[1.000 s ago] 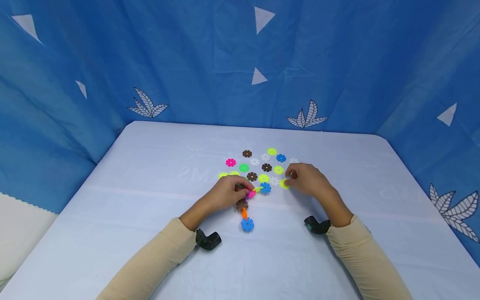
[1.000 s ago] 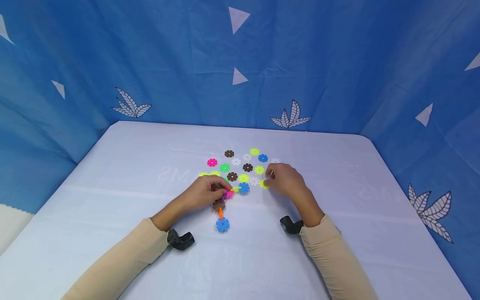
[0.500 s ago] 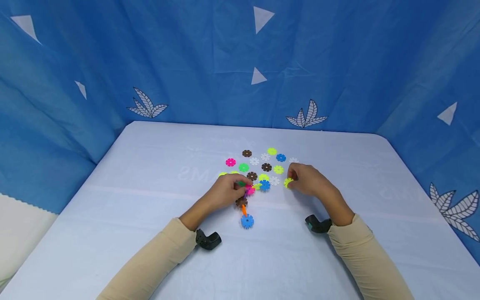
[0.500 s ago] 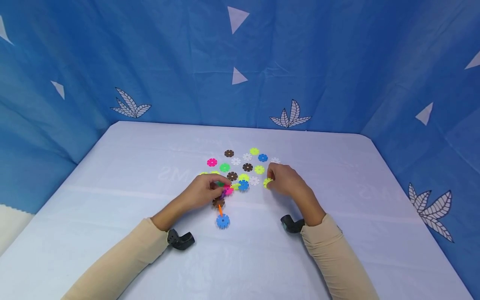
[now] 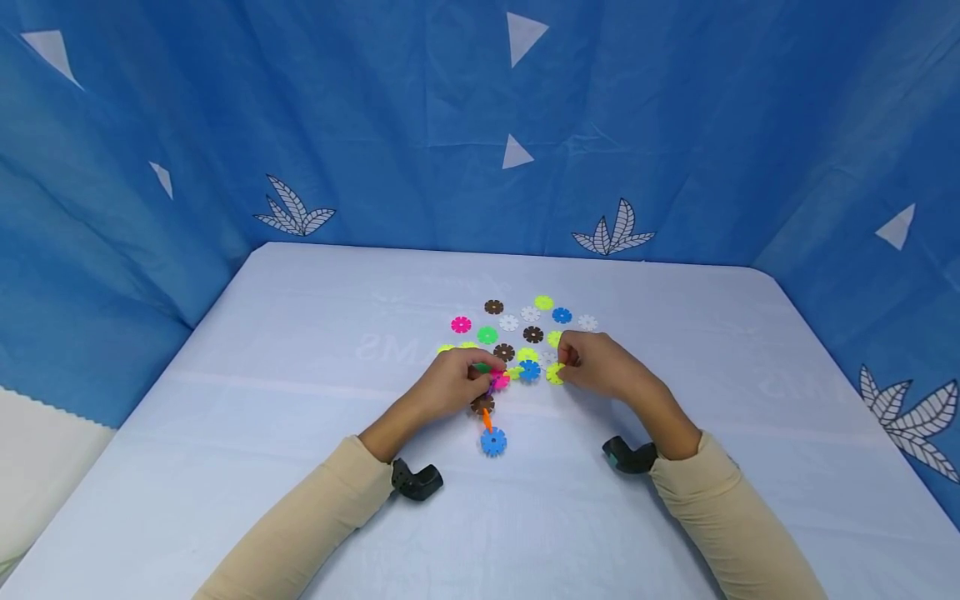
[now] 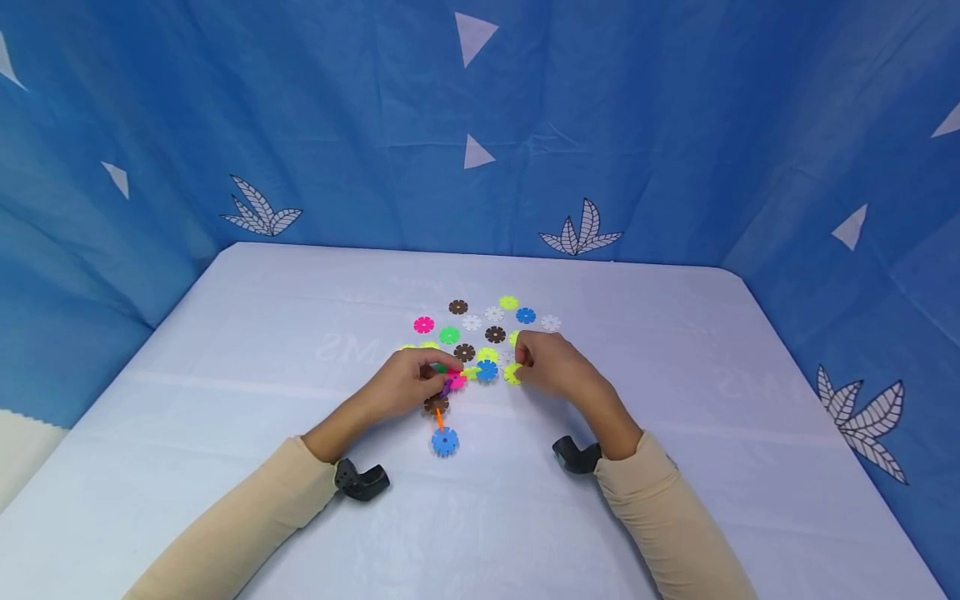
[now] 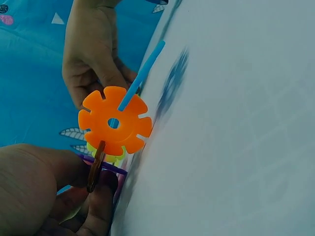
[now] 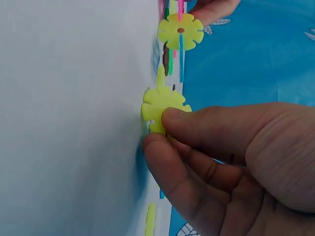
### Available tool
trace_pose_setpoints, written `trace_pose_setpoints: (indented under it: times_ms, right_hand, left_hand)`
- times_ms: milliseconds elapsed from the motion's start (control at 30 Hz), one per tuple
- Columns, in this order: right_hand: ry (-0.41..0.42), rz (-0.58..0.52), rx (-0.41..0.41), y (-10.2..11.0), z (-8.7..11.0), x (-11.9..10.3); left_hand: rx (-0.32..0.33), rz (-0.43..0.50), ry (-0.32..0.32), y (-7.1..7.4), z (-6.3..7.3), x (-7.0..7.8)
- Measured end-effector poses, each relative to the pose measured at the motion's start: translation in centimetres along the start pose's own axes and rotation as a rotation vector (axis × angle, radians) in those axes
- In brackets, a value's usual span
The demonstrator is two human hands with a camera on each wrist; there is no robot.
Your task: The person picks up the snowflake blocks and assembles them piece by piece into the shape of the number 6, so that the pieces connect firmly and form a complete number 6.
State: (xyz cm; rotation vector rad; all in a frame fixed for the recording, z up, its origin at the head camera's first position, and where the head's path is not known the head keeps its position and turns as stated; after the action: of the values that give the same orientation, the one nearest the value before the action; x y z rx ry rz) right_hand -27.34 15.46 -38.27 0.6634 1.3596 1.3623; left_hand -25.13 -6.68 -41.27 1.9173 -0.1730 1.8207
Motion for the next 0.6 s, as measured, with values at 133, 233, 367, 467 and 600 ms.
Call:
trace_pose_setpoints:
  times_ms: [133,233,367,467,600]
  right_hand:
    - [0.036,-0.014,-0.008,-0.1,0.1,-0.6]
    - [0.044,-0.012,-0.004,-0.2,0.1,-1.0]
    - [0.062,-0.006,0.007,-0.2,0.1,-1.2]
    - [0.061,0.004,0.02,-0.2,0.1,-1.3]
    - [0.07,-0.002,0.032,-0.1,0.2,-1.3]
  left_hand:
    - [0.007,-0.02,0.0,0.0,-0.1,0.0]
    - [0.004,-0.034,-0.007,0.0,-0.1,0.1]
    - [-0.033,-0.029,-0.006,-0.1,0.0,0.1]
    - [-0.058,-0.021,0.001,-0.2,0.0,0.0]
    - [-0.064,-0.028,-0.002,-0.3,0.1,0.1]
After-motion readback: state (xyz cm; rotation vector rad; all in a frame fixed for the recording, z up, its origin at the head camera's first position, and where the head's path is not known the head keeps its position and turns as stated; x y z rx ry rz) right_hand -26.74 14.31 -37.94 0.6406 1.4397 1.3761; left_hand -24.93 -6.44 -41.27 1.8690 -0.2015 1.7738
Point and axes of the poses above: each hand's wrist, its own z-axis away from the middle knuckle, its own y-axis out of the back of the hand, x = y × z, the point moved 4 cm from there along -z, towards the middle knuckle, and after that the axes turned 15 degrees about z, right-handed, at the moved point
